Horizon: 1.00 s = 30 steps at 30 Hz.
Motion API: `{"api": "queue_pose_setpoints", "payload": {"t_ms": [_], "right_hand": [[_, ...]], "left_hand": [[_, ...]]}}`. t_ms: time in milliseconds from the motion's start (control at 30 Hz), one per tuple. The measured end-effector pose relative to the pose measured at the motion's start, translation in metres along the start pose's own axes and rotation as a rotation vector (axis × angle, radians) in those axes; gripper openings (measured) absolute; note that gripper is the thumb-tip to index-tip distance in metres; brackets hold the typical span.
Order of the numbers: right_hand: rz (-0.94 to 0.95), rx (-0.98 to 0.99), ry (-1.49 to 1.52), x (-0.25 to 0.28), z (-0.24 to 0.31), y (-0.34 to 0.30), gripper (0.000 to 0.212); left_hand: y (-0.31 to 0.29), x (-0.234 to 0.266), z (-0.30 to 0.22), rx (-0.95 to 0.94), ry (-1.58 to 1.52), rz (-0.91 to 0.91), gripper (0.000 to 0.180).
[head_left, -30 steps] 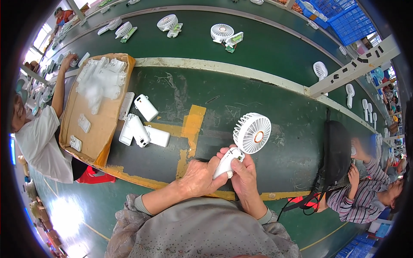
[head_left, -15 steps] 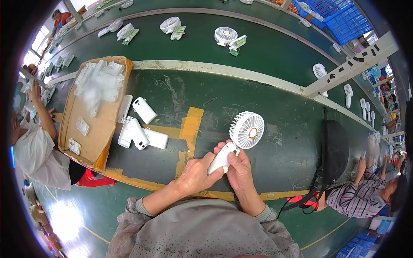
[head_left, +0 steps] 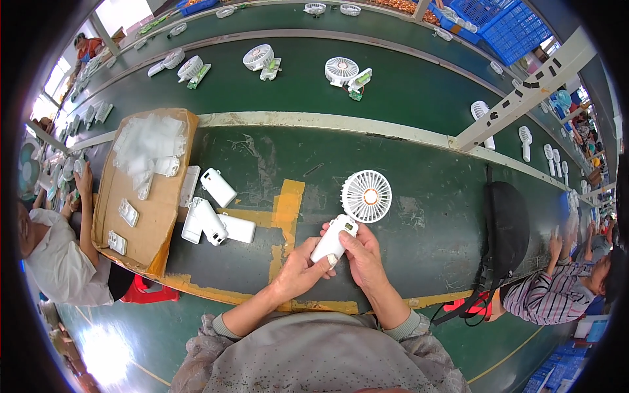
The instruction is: The person assembles portable fans by fitting the internal components into handle casings, snapping the outer covers into place by hand, and placing the assembled fans onto the conveyor belt.
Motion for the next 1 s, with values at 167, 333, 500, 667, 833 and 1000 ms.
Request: {"api": "queue_pose_setpoints", "payload": {"t_ms": [167,333,500,667,833,1000], "right_hand": [[0.002,0.027,-0.14,0.005,0.001,0.005,0.034],[0.005,0.008,-0.153,0.004,0.001,0.009,0.034],[0.049,-0.021,-0.193,0.003,0.002,0.016,0.035],[0.011,0.057,-0.252,0.001,-0.007,0.032,0.042],[0.043,0.133,-0.435,-0.003,-0.012,0.04,0.039],[0.066,0.142,-0.546,-0.005,-0.016,0.039,0.028]], "left_hand": [[0.002,-0.005,0.011,-0.007,-0.046,0.017,0.031],[0.006,-0.004,0.011,-0.008,-0.065,0.036,0.032],[0.01,-0.002,0.01,-0.014,-0.091,0.01,0.025],[0.033,0.024,-0.023,-0.05,-0.129,-0.148,0.022],[0.089,0.061,-0.079,-0.688,0.547,-0.534,0.035],[0.164,0.074,-0.108,-0.917,1.03,-0.669,0.045]]}}
Point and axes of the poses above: each hand's wrist, its own y-axis towards the middle knuckle, its own x-axis out of the back of the hand, z = x × y, the point moved 3 cm from there along y, towards the middle knuckle, and after that the axes turned 6 degrees about -z, right-handed, at the moved point
